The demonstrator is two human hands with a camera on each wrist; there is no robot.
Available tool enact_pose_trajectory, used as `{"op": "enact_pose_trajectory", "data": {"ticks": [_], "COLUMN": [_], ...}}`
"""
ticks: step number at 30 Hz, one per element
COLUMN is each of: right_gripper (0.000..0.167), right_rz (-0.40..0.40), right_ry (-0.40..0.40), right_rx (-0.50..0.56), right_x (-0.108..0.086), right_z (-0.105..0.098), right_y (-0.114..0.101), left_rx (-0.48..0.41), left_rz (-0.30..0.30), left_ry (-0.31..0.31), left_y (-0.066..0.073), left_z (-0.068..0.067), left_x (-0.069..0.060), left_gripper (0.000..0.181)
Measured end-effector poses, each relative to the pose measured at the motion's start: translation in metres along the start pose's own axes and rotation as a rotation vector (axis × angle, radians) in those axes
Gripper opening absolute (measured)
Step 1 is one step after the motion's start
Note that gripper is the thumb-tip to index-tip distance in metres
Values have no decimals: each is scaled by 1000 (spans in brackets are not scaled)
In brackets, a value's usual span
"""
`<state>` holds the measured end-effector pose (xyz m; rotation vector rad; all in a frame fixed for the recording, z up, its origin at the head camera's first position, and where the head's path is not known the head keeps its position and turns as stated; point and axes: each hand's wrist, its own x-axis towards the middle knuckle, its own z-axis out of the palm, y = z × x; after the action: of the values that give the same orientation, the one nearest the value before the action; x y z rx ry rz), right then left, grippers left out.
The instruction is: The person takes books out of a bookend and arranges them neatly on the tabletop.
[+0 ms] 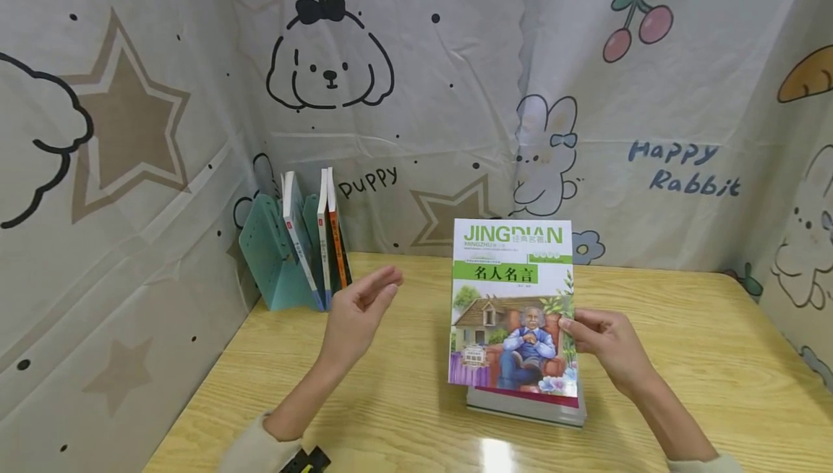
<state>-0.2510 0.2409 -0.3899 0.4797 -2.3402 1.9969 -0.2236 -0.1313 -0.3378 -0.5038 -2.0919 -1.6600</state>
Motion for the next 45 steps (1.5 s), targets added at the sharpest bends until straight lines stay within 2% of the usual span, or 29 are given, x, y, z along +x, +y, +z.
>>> {"op": "enact_pose_trajectory", "data": {"ticks": [5,12,20,29,35,40,45], "right_gripper": [35,39,35,43,42,42,43], "right_rz": [62,143,224,299,350,366,376], "right_ry": [28,29,28,13,20,4,-11], "right_rx": [-8,47,88,99,58,31,51], "right_x": [-2,-1,-2,-6,-5,-4,-1], "right_z": [-6,-13,-18,-22,-22,-22,-22], "right_y": [9,17,26,39,47,52,56], "left_rx": [20,32,41,22,25,48,48], "left_rz": [-5,-4,1,-9,-19,-26,-35], "left_ry": [39,62,93,91,86,98,102], "left_y": [-3,-5,-3,-3,-4,-5,-5], "left_z": [-7,-12,-16,-18,-21,-25,-28], "left_x": [2,4,5,5,5,5,5], "left_gripper": [35,34,33,33,34,34,34]}}
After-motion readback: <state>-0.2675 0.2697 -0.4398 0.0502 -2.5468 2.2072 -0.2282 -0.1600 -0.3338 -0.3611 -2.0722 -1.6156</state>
